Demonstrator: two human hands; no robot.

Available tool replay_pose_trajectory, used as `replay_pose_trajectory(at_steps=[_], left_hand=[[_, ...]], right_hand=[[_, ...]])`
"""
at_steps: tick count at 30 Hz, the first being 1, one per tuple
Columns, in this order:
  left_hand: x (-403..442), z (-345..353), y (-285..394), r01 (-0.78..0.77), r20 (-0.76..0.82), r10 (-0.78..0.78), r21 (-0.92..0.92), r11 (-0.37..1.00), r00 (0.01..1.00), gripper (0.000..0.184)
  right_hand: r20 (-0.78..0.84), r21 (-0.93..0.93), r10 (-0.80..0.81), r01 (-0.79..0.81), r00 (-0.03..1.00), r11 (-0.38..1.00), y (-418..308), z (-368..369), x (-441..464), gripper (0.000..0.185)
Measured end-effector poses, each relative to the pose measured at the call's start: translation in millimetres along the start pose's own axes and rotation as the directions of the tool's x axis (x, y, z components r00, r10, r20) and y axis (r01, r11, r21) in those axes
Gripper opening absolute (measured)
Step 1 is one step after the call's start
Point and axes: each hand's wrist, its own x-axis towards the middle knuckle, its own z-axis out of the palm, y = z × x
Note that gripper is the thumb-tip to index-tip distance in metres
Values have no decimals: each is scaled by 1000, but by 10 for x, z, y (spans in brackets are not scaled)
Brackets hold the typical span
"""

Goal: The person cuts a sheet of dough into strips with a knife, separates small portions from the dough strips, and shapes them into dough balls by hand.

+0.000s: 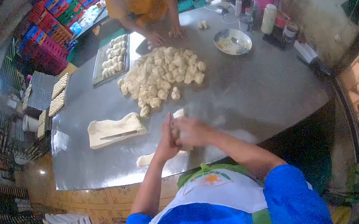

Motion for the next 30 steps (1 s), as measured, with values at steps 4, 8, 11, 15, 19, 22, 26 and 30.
replay_pose_trajectory(at_steps=[4, 8, 11, 15, 19, 22, 26, 30], left_hand=[[-39, -13, -145, -33, -264, 44, 46, 998, 963, 76], [-98, 254, -439, 151, -120, -183, -237, 960, 976, 40], [-47, 129, 169, 70, -221, -156, -352, 933, 963, 26], [-17, -41, -37, 154, -25, -176, -375, 914, 984, 28], [-138, 41, 153, 120, 50, -130, 162, 979, 990, 27], [-180, 64, 251, -153, 57, 156, -47, 987, 986, 30], [-111, 8, -132, 105, -83, -123, -192, 976, 989, 62], [89, -205, -60, -105, -152, 113, 59, 993, 982, 76]], right_hand=[[115, 172, 45, -65, 992, 983, -402, -101, 108, 37], [41, 39, -11, 9, 999, 999, -199, 18, 83, 34], [90, -93, -91, 99, 992, 991, -193, 7, 170, 40], [-83, -52, 6, -11, 997, 999, -357, 193, 86, 37], [22, -325, 384, -356, 923, 876, 132, 239, 130, 41], [-11, -353, 605, -569, 796, 743, 601, 156, -40, 47], [77, -6, 326, -327, 942, 945, 97, 184, -8, 43], [131, 27, -15, 11, 991, 1000, -361, 100, 199, 40]])
